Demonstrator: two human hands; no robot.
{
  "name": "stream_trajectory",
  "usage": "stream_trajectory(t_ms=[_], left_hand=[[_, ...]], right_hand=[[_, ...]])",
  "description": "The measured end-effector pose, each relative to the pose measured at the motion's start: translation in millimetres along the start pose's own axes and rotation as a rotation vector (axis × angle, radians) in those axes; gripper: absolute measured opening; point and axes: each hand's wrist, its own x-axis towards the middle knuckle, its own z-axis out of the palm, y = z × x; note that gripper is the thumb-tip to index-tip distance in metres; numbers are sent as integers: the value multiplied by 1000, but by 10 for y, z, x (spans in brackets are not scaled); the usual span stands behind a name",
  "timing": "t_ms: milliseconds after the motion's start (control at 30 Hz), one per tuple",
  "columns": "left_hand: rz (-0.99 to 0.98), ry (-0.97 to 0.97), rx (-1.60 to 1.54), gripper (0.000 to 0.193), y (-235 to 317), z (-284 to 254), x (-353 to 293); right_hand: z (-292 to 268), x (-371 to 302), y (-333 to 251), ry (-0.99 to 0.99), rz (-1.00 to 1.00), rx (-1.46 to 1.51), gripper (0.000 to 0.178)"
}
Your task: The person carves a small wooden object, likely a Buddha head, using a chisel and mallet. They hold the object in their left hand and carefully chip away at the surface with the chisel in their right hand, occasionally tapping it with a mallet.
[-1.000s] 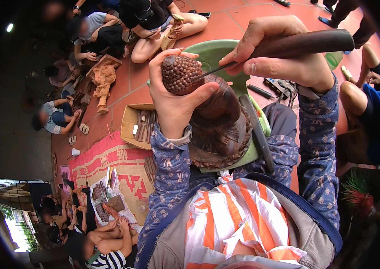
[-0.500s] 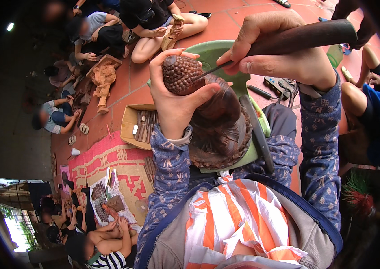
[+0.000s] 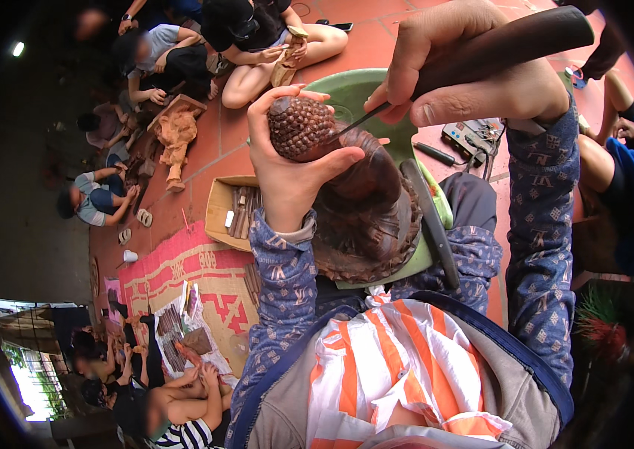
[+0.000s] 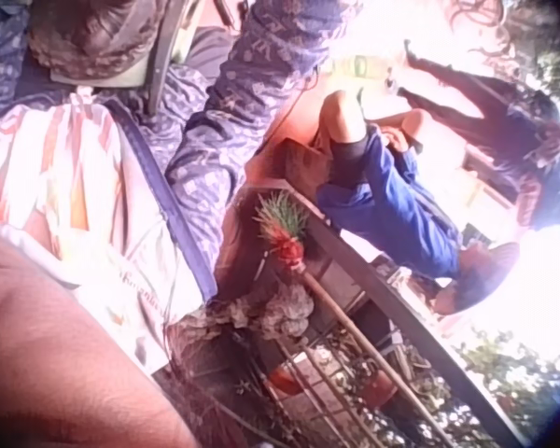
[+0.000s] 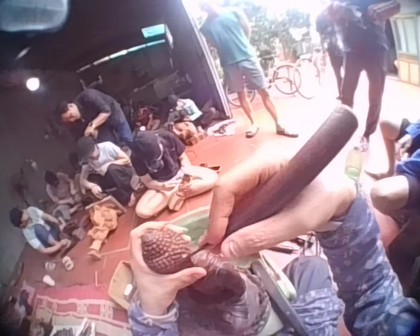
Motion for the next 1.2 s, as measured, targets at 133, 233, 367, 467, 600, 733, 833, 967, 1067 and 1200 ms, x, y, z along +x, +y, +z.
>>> stream_trajectory(t_ms=[133, 233, 367, 467, 600, 733, 833, 967, 1067, 1200], left_hand=[[-33, 17, -58, 81, 12, -1, -27], [-42, 21, -104, 81, 8, 7, -28], [-28, 13, -148, 82, -20, 59, -16], [-19, 8, -139, 83, -8, 37, -23], [-32, 27, -143, 84, -6, 41, -32], [-23, 23, -141, 84, -23, 29, -25], [-26, 25, -155, 84, -8, 37, -16], [-28, 25, -150, 83, -9, 42, -15], [-31, 39, -171, 83, -12, 48, -18], [-37, 32, -171, 83, 5, 51, -21]], right_hand=[[289, -104, 232, 283, -35, 248, 18], [621, -271, 468, 466, -179, 494, 21], [1079, -416, 800, 586, -337, 597, 20], [1196, -451, 1011, 555, -420, 581, 16], [1191, -447, 979, 569, -366, 638, 13], [1182, -418, 990, 550, -375, 694, 12], [1176, -404, 981, 556, -363, 706, 11], [1147, -410, 938, 559, -324, 665, 10], [1111, -409, 893, 553, -310, 611, 10], [1136, -406, 881, 574, -321, 608, 10]])
